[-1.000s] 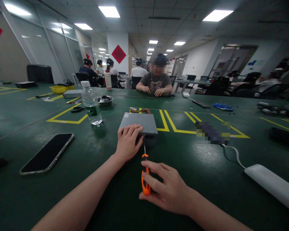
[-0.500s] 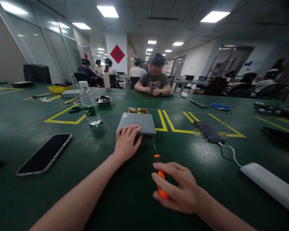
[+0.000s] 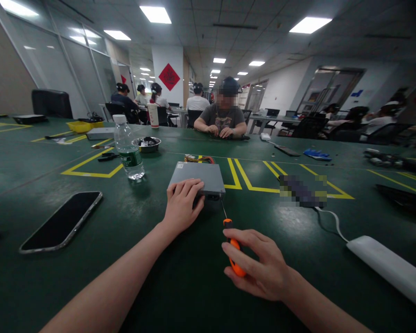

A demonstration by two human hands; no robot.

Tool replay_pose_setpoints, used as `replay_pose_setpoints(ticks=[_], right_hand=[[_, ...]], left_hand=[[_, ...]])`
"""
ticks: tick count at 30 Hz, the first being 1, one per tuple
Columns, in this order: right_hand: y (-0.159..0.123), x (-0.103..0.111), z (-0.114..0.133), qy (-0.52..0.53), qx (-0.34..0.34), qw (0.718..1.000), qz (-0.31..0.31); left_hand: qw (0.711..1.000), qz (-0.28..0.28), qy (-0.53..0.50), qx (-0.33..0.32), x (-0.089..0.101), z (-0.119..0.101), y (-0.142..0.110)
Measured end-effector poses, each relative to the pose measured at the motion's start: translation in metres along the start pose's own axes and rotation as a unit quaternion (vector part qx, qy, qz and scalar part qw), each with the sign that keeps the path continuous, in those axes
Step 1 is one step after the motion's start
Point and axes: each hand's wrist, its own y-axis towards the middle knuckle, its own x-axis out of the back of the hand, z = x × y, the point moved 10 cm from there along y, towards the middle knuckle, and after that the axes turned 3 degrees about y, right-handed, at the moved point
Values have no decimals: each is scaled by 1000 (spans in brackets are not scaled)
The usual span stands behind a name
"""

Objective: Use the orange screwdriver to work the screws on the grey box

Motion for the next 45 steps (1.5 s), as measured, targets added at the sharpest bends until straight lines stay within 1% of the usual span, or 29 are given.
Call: replay_pose_setpoints(ticks=[5,10,13,16,19,22,24,26,27,29,31,33,34,36,38,40,42,45], right_hand=[[0,1,0,1,-2,1000,-3],[3,-1,1,7,-17,1000,8],[4,-5,4,12,-15,1000,18],[3,-6,4,10,-16,1000,2],[1,-5,1,15,-36,999,-15],[1,-9,-2,23,-54,998,12],[4,-13,1,20,-45,998,46],[6,-14,5,10,-25,998,59],[7,-13,6,5,-18,999,51],[7,-6,5,2,-22,1000,10],[3,-1,0,9,-43,999,-27],[-1,1,-5,22,-64,997,-40],[-3,0,-5,27,-68,997,-33],[-4,-5,-4,24,-62,998,1],[-2,-10,1,8,-44,998,46],[0,-12,5,-6,-26,997,68],[2,-10,5,-12,-25,998,56],[2,-2,0,-4,-42,999,6]], left_hand=[[1000,-1,0,2,1,0,1],[1000,-6,1,-3,1,0,0],[1000,-11,0,-2,1,0,0],[1000,-12,-3,-1,1,1,0],[1000,-10,-4,-1,2,0,0],[1000,-12,-3,-2,2,0,1],[1000,-14,-4,-1,2,0,0],[1000,-12,-7,0,2,0,0],[1000,-12,-8,0,2,0,0],[1000,-10,-10,1,2,0,0],[1000,-8,-11,1,2,0,1],[1000,-6,-11,1,2,0,1],[1000,-7,-10,1,3,0,1],[1000,-11,-9,1,3,0,1],[1000,-14,-9,2,4,0,1],[1000,-16,-11,2,4,0,0],[1000,-17,-12,1,4,0,0],[1000,-16,-9,1,3,0,0]])
